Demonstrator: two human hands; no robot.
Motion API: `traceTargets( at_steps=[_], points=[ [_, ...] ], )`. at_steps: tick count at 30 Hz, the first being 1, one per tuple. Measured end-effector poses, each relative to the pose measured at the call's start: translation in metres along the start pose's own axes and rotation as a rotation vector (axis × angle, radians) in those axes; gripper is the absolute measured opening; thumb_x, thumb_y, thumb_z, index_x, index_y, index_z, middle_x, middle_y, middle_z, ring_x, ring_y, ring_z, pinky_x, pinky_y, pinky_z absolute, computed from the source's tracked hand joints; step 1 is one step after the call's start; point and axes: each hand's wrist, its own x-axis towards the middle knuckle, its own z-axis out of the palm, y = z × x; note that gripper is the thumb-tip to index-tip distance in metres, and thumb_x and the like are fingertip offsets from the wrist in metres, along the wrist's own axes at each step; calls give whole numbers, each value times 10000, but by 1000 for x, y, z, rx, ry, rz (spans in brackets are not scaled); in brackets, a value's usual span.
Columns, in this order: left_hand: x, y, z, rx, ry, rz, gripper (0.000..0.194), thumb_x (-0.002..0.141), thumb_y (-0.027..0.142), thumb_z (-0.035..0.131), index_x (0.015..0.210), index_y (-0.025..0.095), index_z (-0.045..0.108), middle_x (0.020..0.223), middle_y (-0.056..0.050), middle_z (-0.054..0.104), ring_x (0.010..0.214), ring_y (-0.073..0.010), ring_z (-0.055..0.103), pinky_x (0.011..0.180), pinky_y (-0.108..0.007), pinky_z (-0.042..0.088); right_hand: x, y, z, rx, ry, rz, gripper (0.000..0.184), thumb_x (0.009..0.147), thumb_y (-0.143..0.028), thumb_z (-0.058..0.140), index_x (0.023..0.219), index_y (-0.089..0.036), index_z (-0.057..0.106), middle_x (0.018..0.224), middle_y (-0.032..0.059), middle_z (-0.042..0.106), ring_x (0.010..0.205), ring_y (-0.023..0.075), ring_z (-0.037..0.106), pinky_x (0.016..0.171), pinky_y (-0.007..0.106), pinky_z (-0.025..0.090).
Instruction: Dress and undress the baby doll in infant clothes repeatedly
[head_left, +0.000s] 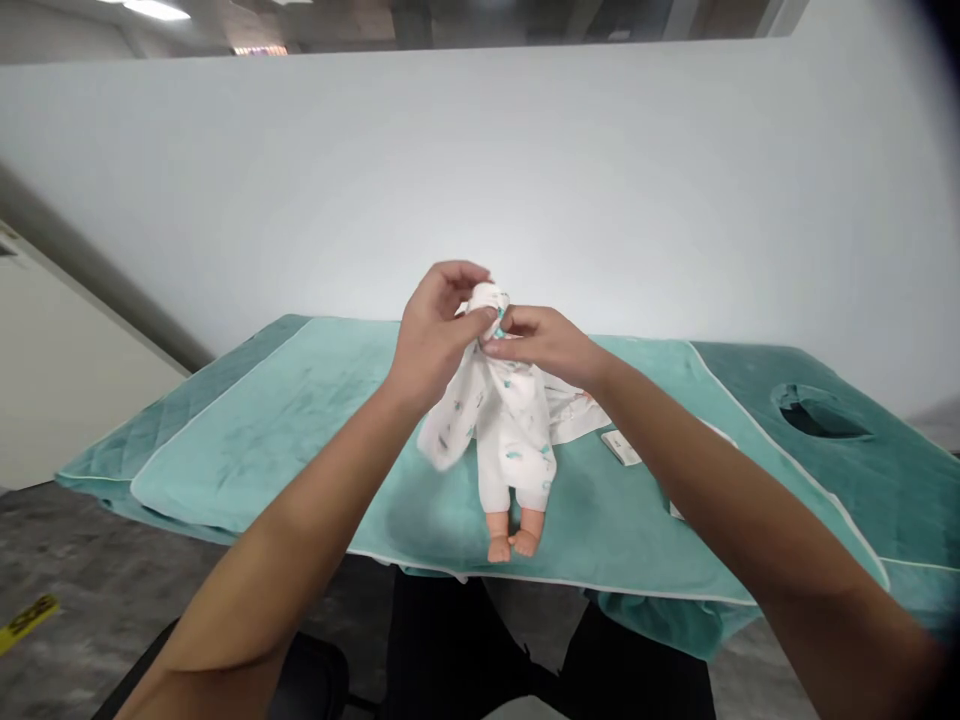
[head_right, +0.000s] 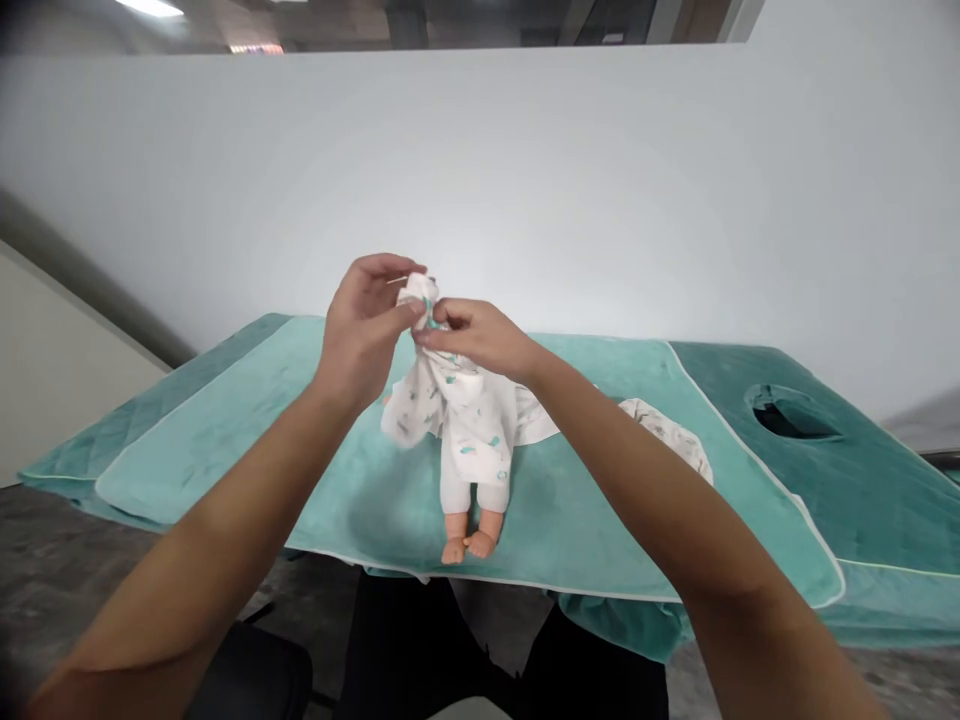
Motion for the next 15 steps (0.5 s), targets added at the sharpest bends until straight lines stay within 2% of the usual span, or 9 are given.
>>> traceTargets(
  at_steps=[2, 4, 6, 8, 10, 15],
  points=[
    [3, -7, 9, -80, 43, 14, 449, 835, 348, 700, 1233, 262, 511, 1290, -60, 559, 1238, -245, 541, 1000, -412, 475, 12, -3, -1, -21, 74, -1, 379, 826, -511, 735, 771, -197, 530, 784, -25, 489, 791, 130, 510, 754, 288, 444],
    [-2, -22, 17, -119, 37, -56, 545, 802, 402, 737, 1267, 258, 490, 1307, -82, 551, 1255, -259, 534, 1016, -426, 471, 24, 1, -5, 0, 206, -45, 375, 857, -524, 698, 803, -205, 510, 784, -33, 468, 804, 122, 513, 771, 276, 450],
    [-15, -40, 24, -137, -68, -193, 564, 781, 452, 746, 1247, 229, 521, 1241, -94, 598, 1191, -270, 575, 986, -429, 493, 35, 17, -12, 35, 317, -70, 371, 889, -556, 643, 843, -215, 503, 816, -28, 486, 852, 128, 535, 796, 278, 464],
    [-31, -58, 29, -123, -160, -334, 498, 780, 474, 726, 1167, 198, 580, 1139, -85, 646, 1093, -271, 617, 935, -421, 516, 42, 45, -22, 37, 366, -24, 376, 906, -589, 595, 875, -224, 511, 829, -22, 510, 875, 140, 556, 796, 284, 478],
    [-49, -75, 28, -80, -140, -442, 443, 778, 472, 707, 1103, 189, 609, 1070, -67, 666, 1027, -263, 634, 902, -407, 524, 38, 84, -29, -18, 378, 97, 384, 882, -601, 613, 878, -228, 525, 808, -18, 531, 849, 156, 568, 758, 287, 490],
    [-95, -127, 1, 28, 139, -657, 493, 797, 420, 656, 1226, 210, 534, 1125, -92, 640, 1006, -260, 640, 848, -411, 535, -15, 178, -27, -244, 486, 558, 294, 830, -510, 647, 865, -226, 577, 837, 12, 630, 832, 178, 582, 734, 293, 494]
  ],
)
